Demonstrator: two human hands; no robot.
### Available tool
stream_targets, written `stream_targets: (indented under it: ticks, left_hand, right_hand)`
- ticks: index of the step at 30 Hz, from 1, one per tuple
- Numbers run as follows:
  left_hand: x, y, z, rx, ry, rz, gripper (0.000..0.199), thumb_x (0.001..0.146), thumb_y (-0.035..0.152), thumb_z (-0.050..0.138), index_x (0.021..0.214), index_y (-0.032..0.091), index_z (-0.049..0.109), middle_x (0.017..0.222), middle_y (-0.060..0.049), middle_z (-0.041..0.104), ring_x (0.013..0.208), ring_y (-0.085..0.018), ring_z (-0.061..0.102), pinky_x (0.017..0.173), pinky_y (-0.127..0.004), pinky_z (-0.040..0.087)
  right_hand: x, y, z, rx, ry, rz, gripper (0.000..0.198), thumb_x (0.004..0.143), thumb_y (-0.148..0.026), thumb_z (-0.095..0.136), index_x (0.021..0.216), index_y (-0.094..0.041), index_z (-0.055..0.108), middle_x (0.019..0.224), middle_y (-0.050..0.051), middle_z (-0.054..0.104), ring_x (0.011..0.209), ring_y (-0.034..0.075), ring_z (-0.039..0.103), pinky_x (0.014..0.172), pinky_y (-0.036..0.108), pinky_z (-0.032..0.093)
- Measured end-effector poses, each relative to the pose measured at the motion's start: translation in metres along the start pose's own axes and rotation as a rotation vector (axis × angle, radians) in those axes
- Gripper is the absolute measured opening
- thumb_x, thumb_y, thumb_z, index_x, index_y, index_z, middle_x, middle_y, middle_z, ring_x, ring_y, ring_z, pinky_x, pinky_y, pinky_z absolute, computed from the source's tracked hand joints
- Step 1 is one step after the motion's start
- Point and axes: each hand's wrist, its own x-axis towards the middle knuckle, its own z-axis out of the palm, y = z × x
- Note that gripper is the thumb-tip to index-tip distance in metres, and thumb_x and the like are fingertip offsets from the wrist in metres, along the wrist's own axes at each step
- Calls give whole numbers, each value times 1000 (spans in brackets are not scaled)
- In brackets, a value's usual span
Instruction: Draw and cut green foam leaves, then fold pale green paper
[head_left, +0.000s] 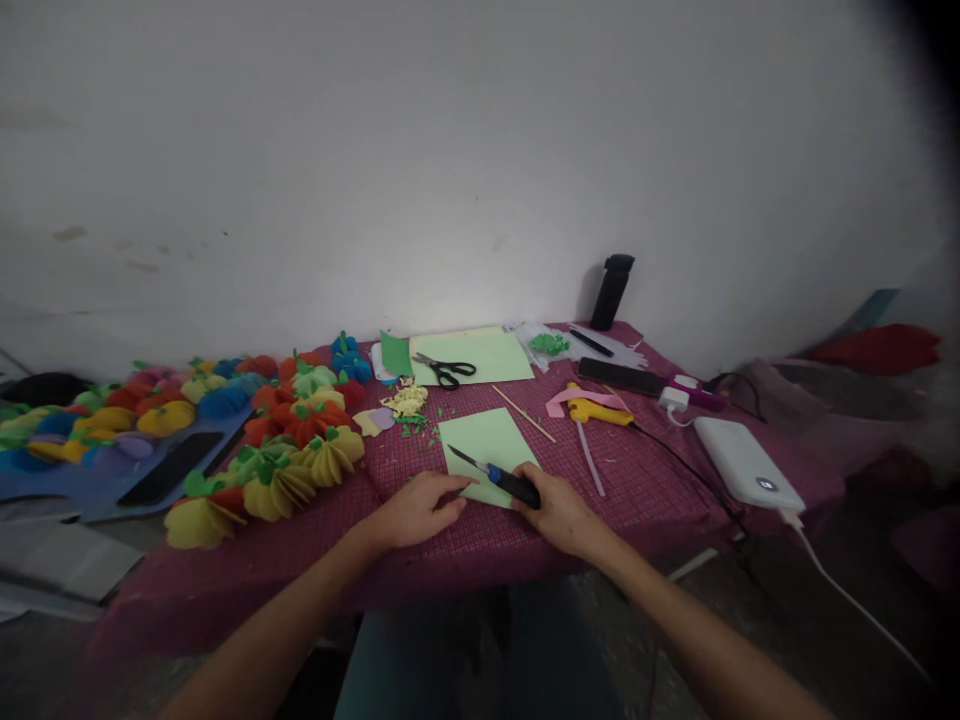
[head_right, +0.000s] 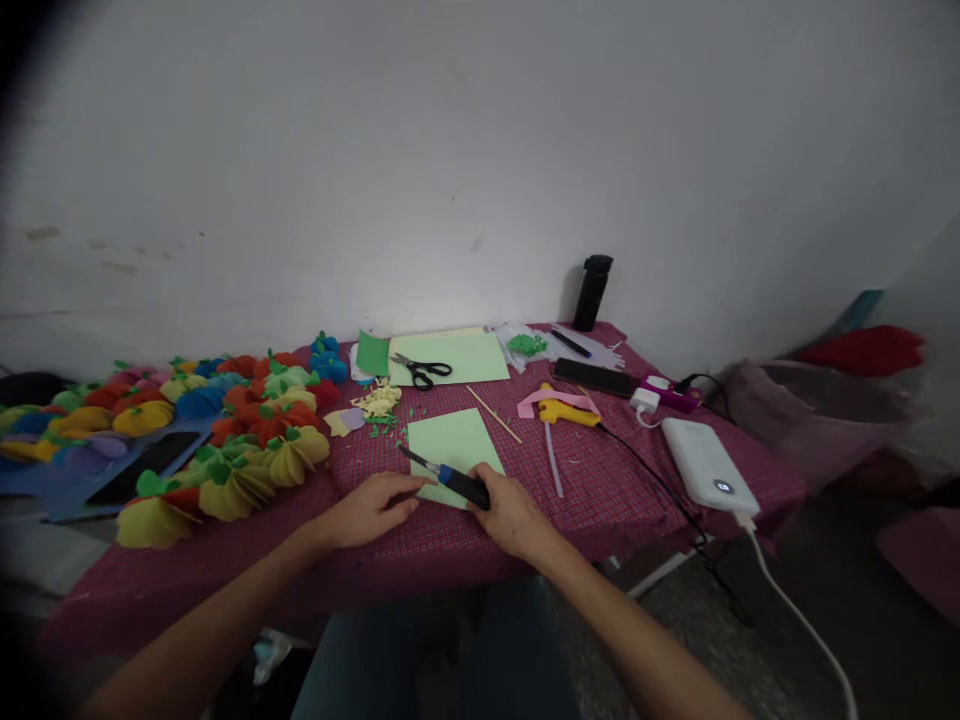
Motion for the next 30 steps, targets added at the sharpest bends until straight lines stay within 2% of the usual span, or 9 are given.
stream_targets:
  ticks: [4, 8, 12, 18, 24, 27, 30]
  left_hand:
    - [3, -7, -1, -145, 25, -56, 30, 87, 23, 40, 106, 17, 62, 85, -1, 64, 70, -15, 55, 65, -22, 39]
    - [8, -12, 0, -164, 75, -94, 35, 91, 31, 34, 83, 14, 64, 69, 0, 56, 63, -13, 48, 59, -21, 34]
    - [10, -10, 0, -180, 71, -105, 39, 90, 36, 37, 69, 14, 60, 59, 2, 46, 57, -12, 41, 53, -21, 28]
    - [18, -3, 4, -235, 65, -123, 35, 87, 37, 43, 67, 14, 59, 58, 3, 42, 56, -11, 38, 51, -20, 26]
    - [31, -12, 13, -315, 43, -186, 38, 83, 39, 42, 53, 17, 41, 53, 5, 27, 51, -10, 27, 46, -21, 20]
    - [32, -16, 13, -353, 8, -189, 40, 83, 42, 41, 52, 18, 35, 54, 5, 24, 51, -9, 24, 46, -22, 20]
    - [30, -18, 12, -366, 5, -193, 43, 83, 45, 41, 52, 19, 29, 55, 5, 20, 52, -9, 21, 46, -23, 18]
  right_hand:
    - [5, 4, -1, 15, 2, -1, 14, 76, -19, 55, 90, -21, 51, 77, -1, 59, 70, 16, 53, 61, 23, 35]
    - [7, 4, -2, 29, -6, -4, 17, 74, -18, 56, 90, -21, 50, 77, -1, 57, 69, 16, 53, 61, 23, 35]
    - [7, 2, -3, 35, -19, 6, 19, 73, -18, 58, 90, -21, 51, 75, -2, 57, 68, 16, 52, 61, 23, 34]
    - [7, 2, -4, 33, -29, 11, 20, 73, -18, 58, 92, -21, 52, 74, -2, 56, 67, 15, 51, 59, 22, 33]
    - [7, -2, -6, 42, -45, 10, 20, 73, -19, 61, 91, -21, 53, 74, -2, 59, 67, 16, 54, 60, 23, 37]
    - [-2, -4, -15, 74, -19, -11, 22, 75, -27, 62, 95, -19, 55, 83, 2, 63, 75, 19, 57, 65, 26, 41]
    - [-28, 2, -33, 155, 49, -15, 33, 79, -35, 61, 107, -19, 54, 101, 7, 63, 93, 23, 58, 80, 33, 44]
